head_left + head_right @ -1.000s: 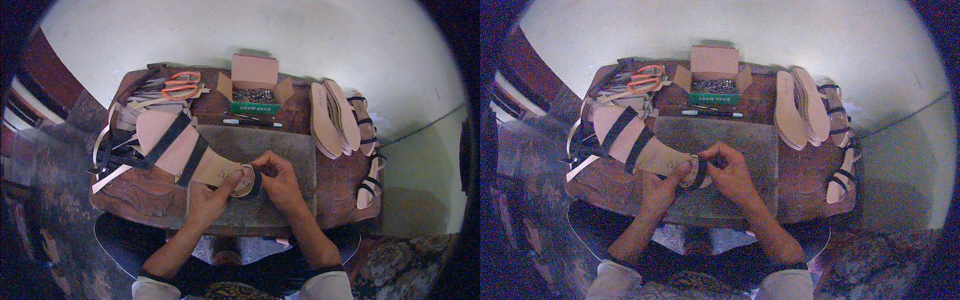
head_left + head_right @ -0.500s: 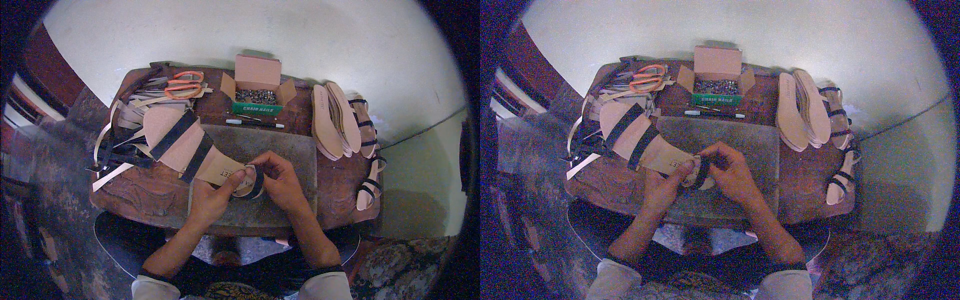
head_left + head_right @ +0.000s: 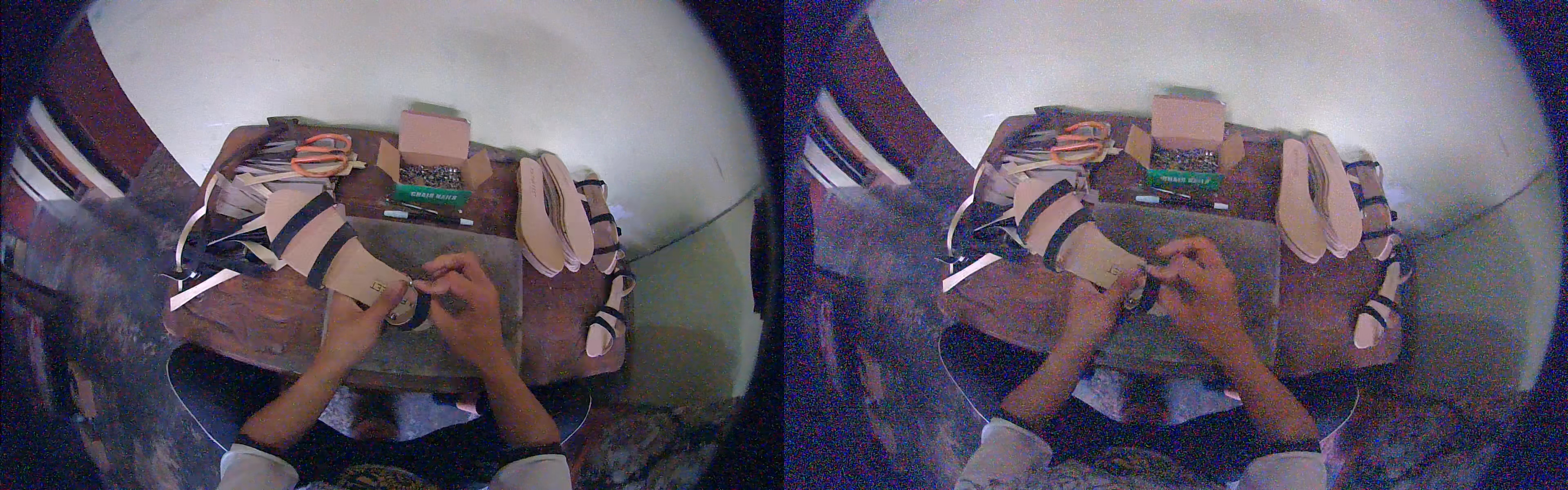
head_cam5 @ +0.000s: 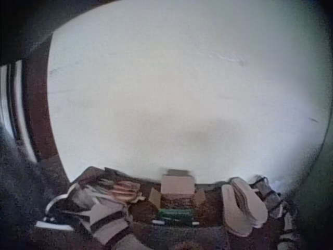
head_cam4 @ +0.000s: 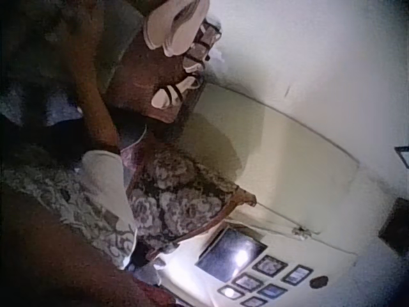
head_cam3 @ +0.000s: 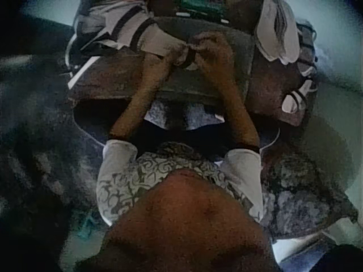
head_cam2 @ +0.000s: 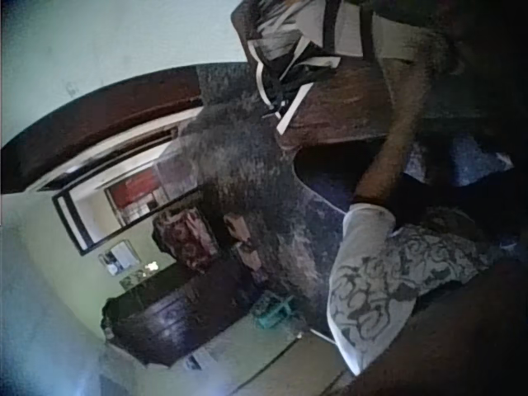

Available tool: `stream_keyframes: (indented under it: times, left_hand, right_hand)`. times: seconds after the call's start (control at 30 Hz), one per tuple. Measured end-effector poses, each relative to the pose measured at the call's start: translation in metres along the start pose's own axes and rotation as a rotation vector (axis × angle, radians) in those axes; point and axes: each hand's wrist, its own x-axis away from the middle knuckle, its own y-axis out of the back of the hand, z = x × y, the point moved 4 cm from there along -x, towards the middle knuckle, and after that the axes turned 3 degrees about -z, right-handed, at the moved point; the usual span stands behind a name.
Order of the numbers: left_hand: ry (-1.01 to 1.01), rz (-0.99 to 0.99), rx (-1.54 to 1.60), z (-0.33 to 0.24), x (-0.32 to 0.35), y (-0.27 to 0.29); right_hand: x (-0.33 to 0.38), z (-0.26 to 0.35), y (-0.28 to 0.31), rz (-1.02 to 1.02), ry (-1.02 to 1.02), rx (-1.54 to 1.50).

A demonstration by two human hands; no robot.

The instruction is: The person assembles sandals by attaching black straps to beige insoles using small nails. They position the straps, pick up nails from a box, and secure the straps to the insoles by hand. The finished sandals are placed on the table.

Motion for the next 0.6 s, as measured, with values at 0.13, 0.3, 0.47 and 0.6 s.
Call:
stream_keyframes:
  times: [0.13,0.3,0.47,0.6]
  left_hand:
    - [0.008,-0.014,0.042,0.002,0.0,-0.002]
    - [-0.001,-0.011,0.12,0.003,0.0,-0.001]
    - [0.03,0.126,-0.027,-0.007,0.007,-0.007]
    - [0.022,0.272,0.065,0.002,0.008,-0.009]
  right_hand:
    - [-0.003,0.001,0.007,0.025,-0.081,-0.018]
    - [0.004,-0.021,0.009,0.225,-0.605,-0.312]
    - [0.0,-0.029,0.034,0.107,-0.504,-0.315]
    - [-0.005,-0.031,0.075,-0.034,-0.481,-0.328]
